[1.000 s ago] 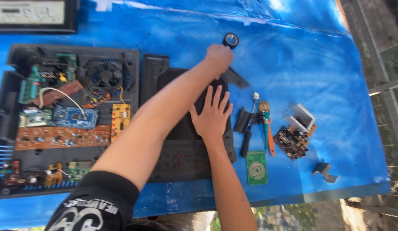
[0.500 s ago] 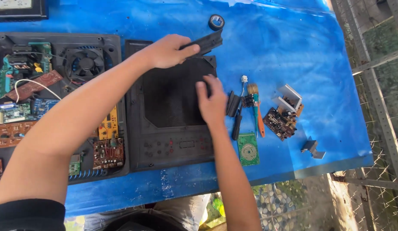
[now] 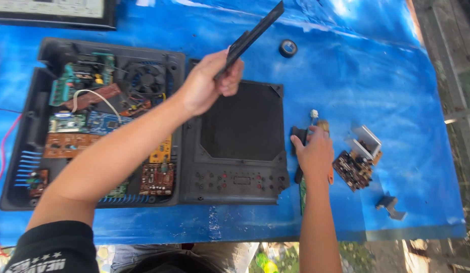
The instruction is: The person disassembles a black Panasonic induction cooktop on a blue tarp-covered table. They remove the top cover to reveal the internal circuitry, then proceed to detach a black plastic frame piece from the main body using their hands.
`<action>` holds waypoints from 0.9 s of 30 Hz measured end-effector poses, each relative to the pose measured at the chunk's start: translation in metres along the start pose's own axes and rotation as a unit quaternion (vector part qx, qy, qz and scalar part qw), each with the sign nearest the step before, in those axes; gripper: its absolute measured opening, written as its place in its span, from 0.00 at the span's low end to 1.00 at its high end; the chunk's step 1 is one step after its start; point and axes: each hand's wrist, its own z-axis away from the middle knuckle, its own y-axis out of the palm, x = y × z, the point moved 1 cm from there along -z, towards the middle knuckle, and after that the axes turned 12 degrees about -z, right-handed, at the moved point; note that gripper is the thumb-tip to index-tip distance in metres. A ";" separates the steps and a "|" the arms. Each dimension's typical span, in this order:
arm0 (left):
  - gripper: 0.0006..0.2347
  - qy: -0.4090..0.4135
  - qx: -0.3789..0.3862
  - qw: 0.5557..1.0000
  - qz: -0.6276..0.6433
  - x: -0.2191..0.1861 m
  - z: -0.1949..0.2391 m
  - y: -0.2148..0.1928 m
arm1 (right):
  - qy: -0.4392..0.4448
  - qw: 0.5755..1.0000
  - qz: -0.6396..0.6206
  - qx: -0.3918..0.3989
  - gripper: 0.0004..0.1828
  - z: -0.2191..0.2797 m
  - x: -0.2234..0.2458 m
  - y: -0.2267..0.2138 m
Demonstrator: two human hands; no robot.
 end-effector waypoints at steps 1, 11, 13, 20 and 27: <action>0.16 0.026 -0.008 0.998 0.064 -0.002 0.002 0.009 | 0.015 1.000 -0.018 -0.004 0.31 0.001 0.000 -0.001; 0.15 0.233 -0.026 0.894 -0.381 -0.064 0.026 0.028 | -0.052 0.816 -0.569 -0.085 0.11 0.010 0.087 -0.068; 0.09 0.257 -0.014 0.842 -0.475 -0.083 0.028 0.024 | -0.150 0.844 -0.515 -0.026 0.13 0.016 0.117 -0.108; 0.11 0.311 0.093 0.694 -0.642 -0.166 0.042 0.020 | -0.299 0.920 -0.237 -0.083 0.04 0.030 0.149 -0.197; 0.10 0.302 0.136 0.692 -0.641 -0.182 0.055 0.031 | -0.334 0.913 -0.231 -0.049 0.04 0.043 0.181 -0.212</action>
